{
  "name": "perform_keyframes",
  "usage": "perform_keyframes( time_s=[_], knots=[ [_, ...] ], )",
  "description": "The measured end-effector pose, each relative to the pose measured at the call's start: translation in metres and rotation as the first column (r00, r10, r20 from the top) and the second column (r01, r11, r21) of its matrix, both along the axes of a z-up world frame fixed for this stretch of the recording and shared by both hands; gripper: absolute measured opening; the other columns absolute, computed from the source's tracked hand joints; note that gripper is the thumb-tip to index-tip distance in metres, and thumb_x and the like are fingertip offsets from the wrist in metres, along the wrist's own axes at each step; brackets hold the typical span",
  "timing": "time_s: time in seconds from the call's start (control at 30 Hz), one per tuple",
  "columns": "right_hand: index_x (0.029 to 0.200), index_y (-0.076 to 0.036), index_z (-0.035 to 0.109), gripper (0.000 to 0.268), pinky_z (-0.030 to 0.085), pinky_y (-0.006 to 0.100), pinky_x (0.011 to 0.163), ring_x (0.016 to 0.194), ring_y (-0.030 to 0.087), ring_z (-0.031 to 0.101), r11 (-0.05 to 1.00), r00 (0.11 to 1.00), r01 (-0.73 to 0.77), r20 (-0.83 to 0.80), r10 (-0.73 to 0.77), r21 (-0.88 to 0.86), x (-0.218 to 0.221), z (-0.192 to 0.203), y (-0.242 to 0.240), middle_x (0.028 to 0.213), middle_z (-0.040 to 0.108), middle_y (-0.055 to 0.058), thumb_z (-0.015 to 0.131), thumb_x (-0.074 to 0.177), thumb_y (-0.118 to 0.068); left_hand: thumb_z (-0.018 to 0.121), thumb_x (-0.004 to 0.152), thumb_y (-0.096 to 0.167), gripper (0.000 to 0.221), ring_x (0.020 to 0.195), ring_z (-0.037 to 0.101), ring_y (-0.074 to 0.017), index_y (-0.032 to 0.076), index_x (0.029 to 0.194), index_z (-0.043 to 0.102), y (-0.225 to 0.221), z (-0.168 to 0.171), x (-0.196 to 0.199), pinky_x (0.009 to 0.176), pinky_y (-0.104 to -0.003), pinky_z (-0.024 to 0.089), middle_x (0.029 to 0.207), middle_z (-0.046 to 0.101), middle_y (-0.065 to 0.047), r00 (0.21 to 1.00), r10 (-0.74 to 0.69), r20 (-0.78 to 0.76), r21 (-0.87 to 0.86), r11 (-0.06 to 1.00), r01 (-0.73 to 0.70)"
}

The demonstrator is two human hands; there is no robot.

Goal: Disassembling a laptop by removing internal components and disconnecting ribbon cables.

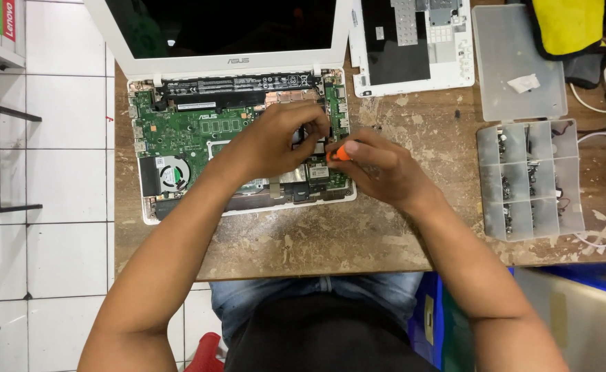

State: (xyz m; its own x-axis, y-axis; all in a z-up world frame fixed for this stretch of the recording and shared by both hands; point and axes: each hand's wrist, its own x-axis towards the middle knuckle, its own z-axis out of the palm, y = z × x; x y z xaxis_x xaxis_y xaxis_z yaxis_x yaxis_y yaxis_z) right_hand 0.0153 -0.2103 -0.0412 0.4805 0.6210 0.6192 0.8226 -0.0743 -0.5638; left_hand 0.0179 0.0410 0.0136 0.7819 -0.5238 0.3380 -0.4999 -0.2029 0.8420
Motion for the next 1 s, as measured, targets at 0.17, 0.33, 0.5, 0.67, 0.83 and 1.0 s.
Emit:
perform_keyframes(
  time_s=[0.17, 0.33, 0.5, 0.67, 0.83, 1.0],
  knots=[
    [0.141, -0.021, 0.037, 0.066, 0.064, 0.037, 0.064, 0.082, 0.031, 0.072, 0.999, 0.999, -0.022, -0.034, 0.023, 0.028, -0.004, 0.04, 0.016, 0.104, 0.07, 0.02, 0.075, 0.092, 0.004, 0.062, 0.083, -0.015, 0.02, 0.081, 0.069, -0.0313, 0.002, 0.092, 0.066, 0.001, -0.004, 0.0, 0.08, -0.044, 0.056, 0.082, 0.068, -0.013, 0.998, -0.053, -0.046, -0.026, 0.998, 0.052],
    [0.136, -0.013, 0.041, 0.058, 0.062, 0.039, 0.063, 0.079, 0.031, 0.074, 0.999, 0.998, -0.017, -0.054, 0.019, 0.051, -0.005, 0.014, 0.007, 0.101, 0.073, 0.018, 0.071, 0.092, 0.008, 0.063, 0.08, -0.012, 0.017, 0.077, 0.067, -0.0317, 0.001, 0.091, 0.066, -0.001, -0.015, 0.003, 0.079, -0.045, 0.055, 0.08, 0.067, -0.014, 0.999, -0.049, -0.005, -0.102, 0.994, 0.048],
    [0.14, -0.02, 0.044, 0.063, 0.063, 0.037, 0.069, 0.082, 0.03, 0.072, 1.0, 0.994, -0.011, -0.104, 0.013, 0.017, 0.0, 0.014, 0.004, 0.098, 0.07, 0.019, 0.077, 0.091, 0.002, 0.073, 0.085, 0.014, 0.008, 0.077, 0.059, -0.0206, 0.011, 0.092, 0.07, -0.008, -0.033, 0.006, 0.078, -0.037, 0.05, 0.081, 0.062, -0.002, 0.981, 0.111, 0.159, -0.201, 0.977, -0.078],
    [0.133, -0.007, 0.056, 0.051, 0.057, 0.046, 0.061, 0.08, 0.038, 0.073, 0.993, 0.991, 0.118, -0.064, -0.117, 0.014, -0.002, 0.002, 0.01, 0.1, 0.071, 0.022, 0.081, 0.088, 0.001, 0.081, 0.088, 0.031, 0.024, 0.084, 0.063, -0.0211, 0.012, 0.101, 0.072, -0.026, -0.011, -0.004, 0.085, -0.035, 0.05, 0.088, 0.068, -0.002, 0.965, 0.16, 0.208, -0.371, 0.926, -0.074],
    [0.138, -0.011, 0.054, 0.067, 0.056, 0.044, 0.053, 0.072, 0.034, 0.07, 0.991, 0.99, 0.13, 0.051, -0.131, 0.02, 0.003, -0.005, 0.002, 0.096, 0.068, 0.019, 0.088, 0.081, -0.003, 0.092, 0.082, 0.03, 0.035, 0.084, 0.066, -0.0229, 0.012, 0.104, 0.072, -0.041, -0.004, -0.015, 0.089, -0.035, 0.049, 0.087, 0.069, -0.001, 0.943, 0.242, 0.23, -0.42, 0.899, -0.128],
    [0.138, -0.003, 0.043, 0.053, 0.06, 0.048, 0.065, 0.084, 0.041, 0.076, 0.999, 0.987, -0.033, -0.156, 0.03, -0.011, -0.003, 0.061, 0.018, 0.109, 0.072, 0.027, 0.07, 0.094, 0.008, 0.085, 0.09, 0.023, 0.027, 0.088, 0.069, -0.0182, 0.014, 0.112, 0.073, -0.036, 0.006, -0.019, 0.094, -0.033, 0.047, 0.081, 0.071, 0.004, 0.92, 0.325, 0.217, -0.349, 0.906, -0.238]
  ],
)
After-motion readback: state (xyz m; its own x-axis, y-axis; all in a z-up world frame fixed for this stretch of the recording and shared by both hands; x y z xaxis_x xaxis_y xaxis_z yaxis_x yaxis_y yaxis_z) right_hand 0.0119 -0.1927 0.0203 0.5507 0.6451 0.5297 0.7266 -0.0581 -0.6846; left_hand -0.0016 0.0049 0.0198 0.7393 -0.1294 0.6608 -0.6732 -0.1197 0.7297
